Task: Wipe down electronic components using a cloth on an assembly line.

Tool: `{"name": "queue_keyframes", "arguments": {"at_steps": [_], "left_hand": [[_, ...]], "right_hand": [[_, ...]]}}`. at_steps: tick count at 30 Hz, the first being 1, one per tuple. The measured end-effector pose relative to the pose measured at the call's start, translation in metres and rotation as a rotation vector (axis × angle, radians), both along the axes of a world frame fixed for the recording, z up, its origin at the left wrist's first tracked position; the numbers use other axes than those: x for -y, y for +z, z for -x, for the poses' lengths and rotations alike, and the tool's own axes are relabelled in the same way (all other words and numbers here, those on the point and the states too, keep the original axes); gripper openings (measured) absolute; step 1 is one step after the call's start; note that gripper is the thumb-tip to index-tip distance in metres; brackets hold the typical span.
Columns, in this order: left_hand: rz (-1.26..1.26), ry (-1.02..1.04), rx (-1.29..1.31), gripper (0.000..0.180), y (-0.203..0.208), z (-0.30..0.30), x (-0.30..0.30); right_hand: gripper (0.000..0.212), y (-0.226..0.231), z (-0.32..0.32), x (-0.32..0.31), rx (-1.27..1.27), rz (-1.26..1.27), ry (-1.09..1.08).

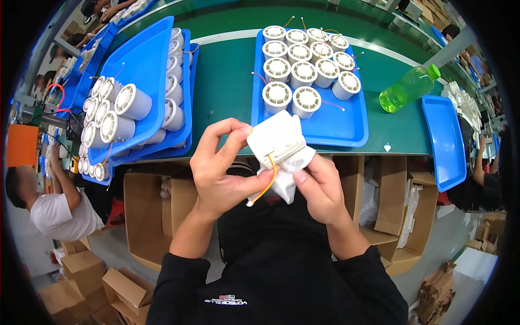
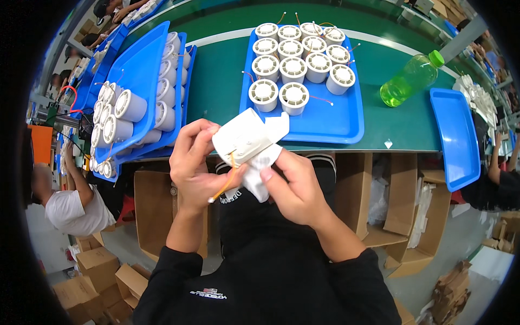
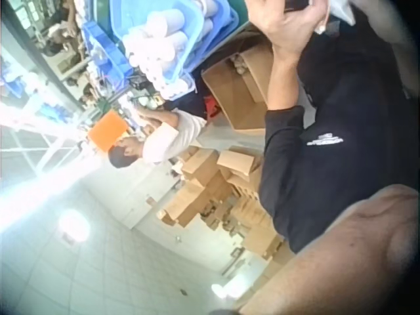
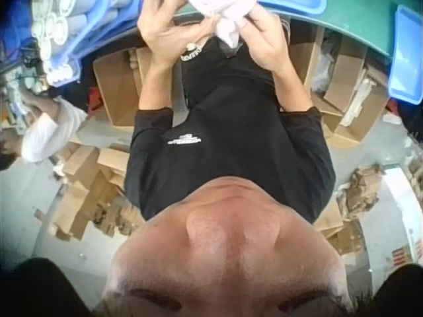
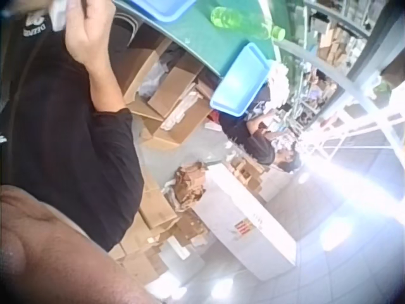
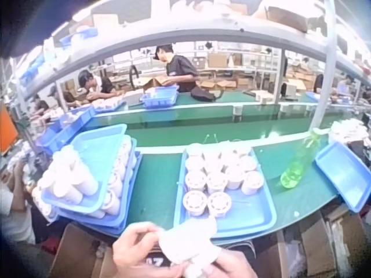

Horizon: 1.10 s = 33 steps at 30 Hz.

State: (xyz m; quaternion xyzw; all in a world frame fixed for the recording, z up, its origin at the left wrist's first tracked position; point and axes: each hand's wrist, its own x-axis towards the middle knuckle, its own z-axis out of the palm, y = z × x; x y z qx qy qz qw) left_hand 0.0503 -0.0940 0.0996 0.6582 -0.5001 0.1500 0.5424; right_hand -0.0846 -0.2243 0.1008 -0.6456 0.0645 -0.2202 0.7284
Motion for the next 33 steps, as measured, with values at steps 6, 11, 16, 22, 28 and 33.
{"name": "queue_keyframes", "arguments": {"at_steps": [6,11,16,22,28,33], "left_hand": [[0.083,-0.124,-0.426,0.061,0.006,0.015,-0.001],[0.165,-0.225,-0.617,0.064,0.008,0.022,0.001],[0.295,-0.417,-0.974,0.062,0.019,0.032,0.009],[0.329,-0.552,-1.19,0.063,0.018,0.034,0.008],[0.317,-0.549,-1.175,0.066,0.009,0.031,0.01],[0.216,-0.48,-0.986,0.062,0.0,0.031,0.012]], "right_hand": [[0.021,-0.006,-0.01,0.011,0.401,0.916,-0.203],[0.029,-0.009,-0.012,0.017,0.567,0.956,-0.158],[0.034,-0.02,-0.034,0.0,0.736,0.857,-0.44],[0.044,0.004,-0.027,-0.005,0.588,0.825,-0.572],[0.107,0.001,-0.039,-0.008,0.518,0.516,-0.53],[0.112,0.013,-0.035,-0.022,0.224,-0.149,-0.294]]}}
